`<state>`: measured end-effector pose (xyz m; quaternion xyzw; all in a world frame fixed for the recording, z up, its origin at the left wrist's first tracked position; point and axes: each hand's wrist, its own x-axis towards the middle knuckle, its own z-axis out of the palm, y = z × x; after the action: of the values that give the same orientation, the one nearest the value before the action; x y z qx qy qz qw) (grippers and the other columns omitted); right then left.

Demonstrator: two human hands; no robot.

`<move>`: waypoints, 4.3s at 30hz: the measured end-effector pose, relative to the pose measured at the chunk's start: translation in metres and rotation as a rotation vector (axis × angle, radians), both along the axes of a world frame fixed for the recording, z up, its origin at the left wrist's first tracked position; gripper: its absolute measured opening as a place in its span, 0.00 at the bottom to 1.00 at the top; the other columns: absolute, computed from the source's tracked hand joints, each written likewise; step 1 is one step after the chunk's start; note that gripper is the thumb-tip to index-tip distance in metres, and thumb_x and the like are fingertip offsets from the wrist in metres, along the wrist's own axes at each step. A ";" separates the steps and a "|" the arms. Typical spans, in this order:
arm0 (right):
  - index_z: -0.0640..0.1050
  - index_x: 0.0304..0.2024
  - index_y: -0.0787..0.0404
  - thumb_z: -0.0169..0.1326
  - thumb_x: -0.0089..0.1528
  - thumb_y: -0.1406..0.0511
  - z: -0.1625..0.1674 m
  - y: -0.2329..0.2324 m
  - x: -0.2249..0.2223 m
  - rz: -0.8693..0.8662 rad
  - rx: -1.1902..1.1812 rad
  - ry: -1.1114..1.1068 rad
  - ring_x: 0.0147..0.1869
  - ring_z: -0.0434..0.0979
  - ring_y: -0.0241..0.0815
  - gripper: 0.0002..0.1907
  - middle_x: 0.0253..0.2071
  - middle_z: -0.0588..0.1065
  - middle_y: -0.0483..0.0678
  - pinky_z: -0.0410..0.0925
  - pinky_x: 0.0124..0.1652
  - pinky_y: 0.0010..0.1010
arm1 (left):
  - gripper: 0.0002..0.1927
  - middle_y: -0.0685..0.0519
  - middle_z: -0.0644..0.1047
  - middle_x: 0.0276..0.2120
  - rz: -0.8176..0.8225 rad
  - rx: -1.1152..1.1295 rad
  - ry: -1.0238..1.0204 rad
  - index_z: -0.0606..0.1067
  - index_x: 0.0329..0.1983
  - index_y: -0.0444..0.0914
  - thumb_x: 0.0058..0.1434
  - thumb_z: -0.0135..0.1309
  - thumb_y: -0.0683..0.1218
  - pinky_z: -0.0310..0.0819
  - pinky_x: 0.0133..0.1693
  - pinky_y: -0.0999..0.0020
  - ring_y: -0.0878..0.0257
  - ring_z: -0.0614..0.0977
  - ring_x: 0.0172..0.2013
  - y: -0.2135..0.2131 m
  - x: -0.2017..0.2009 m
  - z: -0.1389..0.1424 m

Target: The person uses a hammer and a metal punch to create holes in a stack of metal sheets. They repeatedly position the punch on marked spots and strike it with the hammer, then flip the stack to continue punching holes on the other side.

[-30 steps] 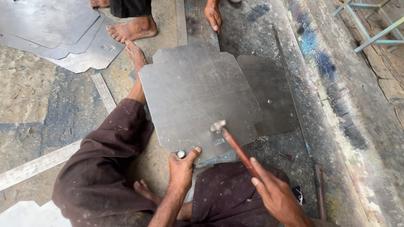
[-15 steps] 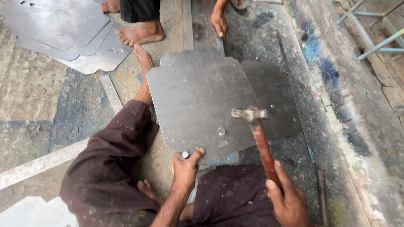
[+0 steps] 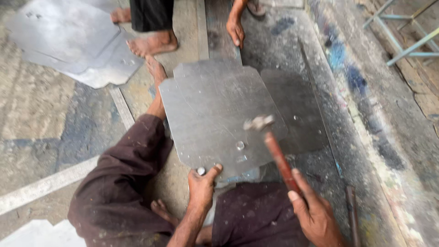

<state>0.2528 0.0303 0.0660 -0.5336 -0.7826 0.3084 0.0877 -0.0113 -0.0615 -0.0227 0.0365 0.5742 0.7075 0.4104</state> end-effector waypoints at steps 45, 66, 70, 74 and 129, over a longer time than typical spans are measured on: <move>0.64 0.73 0.48 0.53 0.65 0.60 -0.006 -0.013 0.013 0.094 0.050 -0.027 0.58 0.79 0.54 0.33 0.54 0.78 0.61 0.75 0.53 0.43 | 0.07 0.54 0.75 0.20 0.036 0.057 -0.027 0.77 0.28 0.33 0.51 0.64 0.41 0.63 0.21 0.69 0.67 0.71 0.18 0.002 -0.001 -0.003; 0.67 0.69 0.53 0.51 0.64 0.59 0.000 -0.012 0.005 0.170 0.111 0.118 0.59 0.83 0.50 0.30 0.57 0.79 0.56 0.74 0.52 0.40 | 0.11 0.53 0.75 0.21 0.013 0.065 -0.031 0.77 0.30 0.30 0.51 0.65 0.43 0.64 0.21 0.68 0.65 0.72 0.18 0.002 0.001 -0.005; 0.67 0.69 0.56 0.51 0.65 0.61 0.006 -0.010 0.001 0.313 0.163 0.067 0.64 0.77 0.55 0.29 0.59 0.76 0.59 0.72 0.55 0.41 | 0.12 0.52 0.76 0.21 0.009 -0.012 0.005 0.77 0.31 0.30 0.52 0.66 0.43 0.64 0.21 0.68 0.66 0.72 0.18 0.003 0.001 -0.005; 0.68 0.68 0.56 0.51 0.65 0.61 0.009 -0.010 -0.001 0.279 0.176 0.101 0.63 0.79 0.55 0.28 0.59 0.77 0.60 0.72 0.54 0.42 | 0.11 0.53 0.75 0.21 -0.002 0.051 -0.021 0.77 0.31 0.30 0.52 0.65 0.43 0.62 0.21 0.69 0.66 0.70 0.18 0.003 0.001 -0.005; 0.66 0.72 0.49 0.49 0.65 0.59 0.001 -0.009 -0.012 0.200 0.010 0.078 0.58 0.82 0.51 0.31 0.58 0.78 0.54 0.77 0.50 0.40 | 0.21 0.47 0.76 0.26 0.009 -0.025 -0.043 0.73 0.44 0.26 0.50 0.64 0.42 0.65 0.20 0.68 0.63 0.72 0.20 -0.006 -0.014 0.004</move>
<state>0.2412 0.0209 0.0670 -0.4399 -0.8295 0.3323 0.0894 -0.0251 -0.0676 -0.0185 0.0135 0.5740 0.7027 0.4201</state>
